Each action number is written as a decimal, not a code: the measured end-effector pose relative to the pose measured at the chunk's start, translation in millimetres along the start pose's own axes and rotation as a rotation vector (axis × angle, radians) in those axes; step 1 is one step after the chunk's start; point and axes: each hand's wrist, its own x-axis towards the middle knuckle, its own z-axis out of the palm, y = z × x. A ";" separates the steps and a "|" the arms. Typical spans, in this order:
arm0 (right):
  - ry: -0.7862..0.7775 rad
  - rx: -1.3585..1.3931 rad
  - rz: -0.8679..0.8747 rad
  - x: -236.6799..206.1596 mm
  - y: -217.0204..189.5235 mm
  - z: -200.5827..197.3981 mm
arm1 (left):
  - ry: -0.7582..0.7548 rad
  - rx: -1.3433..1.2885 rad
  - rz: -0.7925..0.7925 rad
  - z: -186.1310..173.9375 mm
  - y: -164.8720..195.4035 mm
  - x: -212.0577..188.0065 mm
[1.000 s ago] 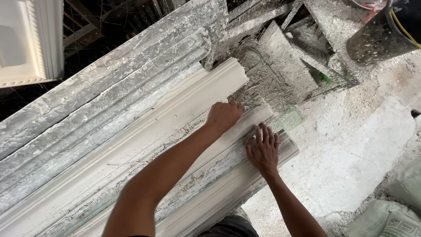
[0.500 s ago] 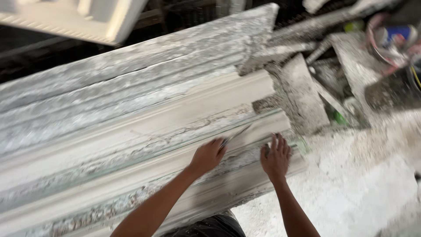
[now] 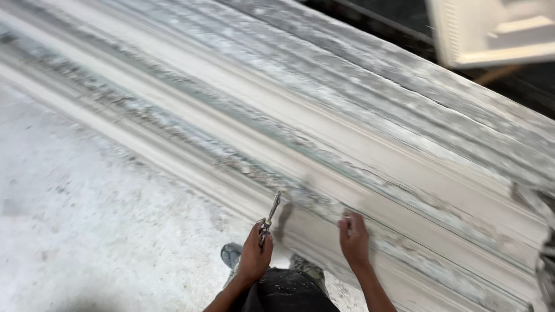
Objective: The person uses a small knife to scrape excess plaster and residue from the grooves of long decorative plaster molding pieces laid on a work table, working along the fluted surfaces and repositioning the pieces by hand to reach different sections.
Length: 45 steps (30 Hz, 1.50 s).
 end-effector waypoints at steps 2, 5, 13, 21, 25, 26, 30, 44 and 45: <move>-0.171 0.202 0.029 3.1 -54.5 59.6 | 0.063 -0.051 0.027 -52.8 -15.3 -5.0; -0.393 0.331 0.159 3.0 -123.3 143.3 | 0.171 -0.004 -0.099 -135.6 -43.8 -11.0; -0.703 0.194 -0.096 -12.1 -244.9 316.4 | 0.551 -0.111 -0.207 -286.7 -106.4 -25.2; -0.813 0.267 -0.116 19.0 -313.5 417.7 | 0.593 -0.274 -0.297 -354.9 -138.9 21.4; -0.733 0.292 -0.289 67.1 -349.2 477.2 | 0.592 -0.215 -0.251 -416.6 -145.1 82.6; -0.735 0.309 -0.279 81.2 -359.6 493.4 | 0.579 -0.193 -0.268 -434.3 -144.7 97.3; -0.747 0.269 -0.165 138.8 -407.3 554.8 | 0.669 -0.081 -0.082 -509.4 -134.7 165.8; -0.703 0.212 -0.429 288.3 -570.4 750.5 | 0.826 -0.107 0.114 -754.7 -121.9 443.8; -0.640 0.177 -0.518 294.0 -580.2 769.2 | 0.828 -0.075 0.136 -781.9 -123.6 470.1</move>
